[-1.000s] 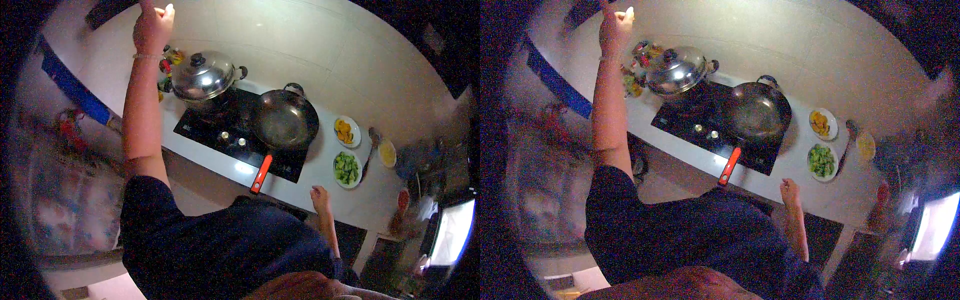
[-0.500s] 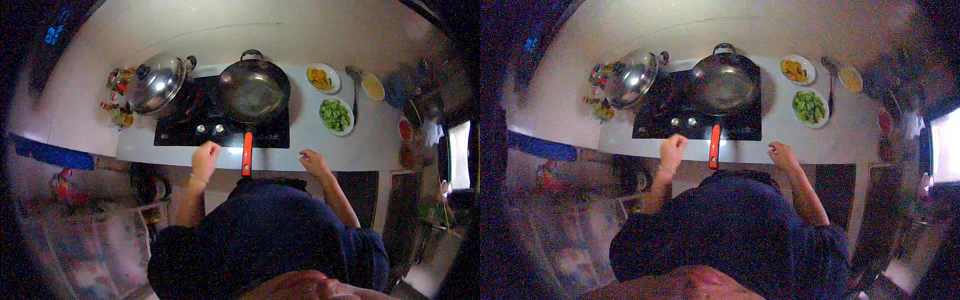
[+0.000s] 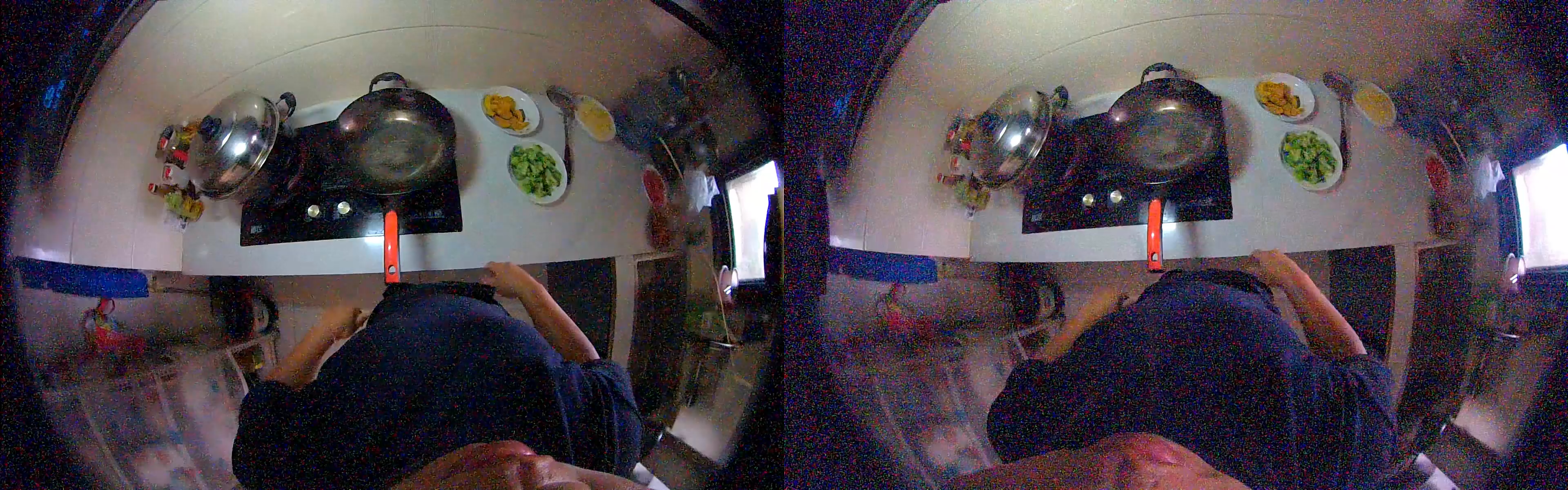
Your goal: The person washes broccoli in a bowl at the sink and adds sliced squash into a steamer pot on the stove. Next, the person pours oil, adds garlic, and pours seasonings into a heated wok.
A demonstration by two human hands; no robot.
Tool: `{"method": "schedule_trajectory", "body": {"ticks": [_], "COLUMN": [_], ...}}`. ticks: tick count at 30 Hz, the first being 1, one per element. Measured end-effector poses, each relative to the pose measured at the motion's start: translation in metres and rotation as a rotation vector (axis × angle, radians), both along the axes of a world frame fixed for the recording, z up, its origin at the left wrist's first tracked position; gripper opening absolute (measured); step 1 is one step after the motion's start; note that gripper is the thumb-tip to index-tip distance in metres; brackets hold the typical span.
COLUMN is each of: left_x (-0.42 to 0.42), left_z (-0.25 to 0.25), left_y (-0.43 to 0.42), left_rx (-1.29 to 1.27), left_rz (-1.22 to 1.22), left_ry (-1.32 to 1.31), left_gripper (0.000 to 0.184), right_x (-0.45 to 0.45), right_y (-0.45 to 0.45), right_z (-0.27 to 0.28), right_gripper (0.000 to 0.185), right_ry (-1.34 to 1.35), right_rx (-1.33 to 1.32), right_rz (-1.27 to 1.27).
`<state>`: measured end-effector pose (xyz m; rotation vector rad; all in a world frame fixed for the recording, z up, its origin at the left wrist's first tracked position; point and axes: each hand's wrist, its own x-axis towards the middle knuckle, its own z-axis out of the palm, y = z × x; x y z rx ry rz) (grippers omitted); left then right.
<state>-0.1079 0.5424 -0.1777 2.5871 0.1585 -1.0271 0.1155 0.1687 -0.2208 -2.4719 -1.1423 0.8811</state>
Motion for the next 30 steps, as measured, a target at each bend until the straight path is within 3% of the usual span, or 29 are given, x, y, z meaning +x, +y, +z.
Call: {"method": "schedule_trajectory", "body": {"ticks": [2, 4, 7, 10, 16, 19, 22, 25, 27, 30], "left_x": [-0.008, -0.014, -0.015, -0.017, -0.02, -0.023, -0.021, -0.019, -0.017, -0.015], "left_z": [-0.012, -0.015, -0.008, -0.007, -0.003, -0.006, -0.009, -0.011, -0.01, -0.01], "left_y": [0.002, 0.003, 0.002, -0.001, 0.003, 0.002, 0.0, 0.0, 0.002, 0.006], "left_rx": [-0.015, -0.039, -0.095, -0.135, -0.176, -0.192, -0.205, -0.218, -0.223, -0.224], "left_rz": [-0.042, -0.088, -0.151, -0.19, -0.233, -0.233, -0.242, -0.251, -0.262, -0.284], "left_ry": [0.102, 0.186, 0.295, 0.347, 0.394, 0.399, 0.4, 0.394, 0.395, 0.396], "left_gripper": [0.031, 0.031, 0.03, 0.029, 0.028, 0.028, 0.027, 0.027, 0.026, 0.026], "right_x": [-0.003, -0.012, -0.019, -0.016, 0.02, 0.024, 0.031, 0.046, 0.048, 0.043], "right_y": [-0.007, 0.003, -0.009, -0.005, 0.003, 0.025, 0.031, 0.016, 0.014, 0.009], "right_z": [-0.003, 0.063, 0.065, 0.092, 0.108, 0.182, 0.233, 0.235, 0.217, 0.141], "right_gripper": [0.035, 0.035, 0.035, 0.037, 0.035, 0.033, 0.033, 0.031, 0.032, 0.033], "right_ry": [-0.016, 0.088, 0.144, 0.226, -0.012, 0.163, 0.369, 0.619, 0.763, 0.969], "right_rx": [-0.062, -0.227, -0.186, -0.319, 0.073, 0.053, 0.175, 0.531, 0.504, 0.47], "right_rz": [0.092, 0.067, -0.014, -0.157, -0.092, -0.249, -0.212, -0.056, -0.317, -0.721]}}
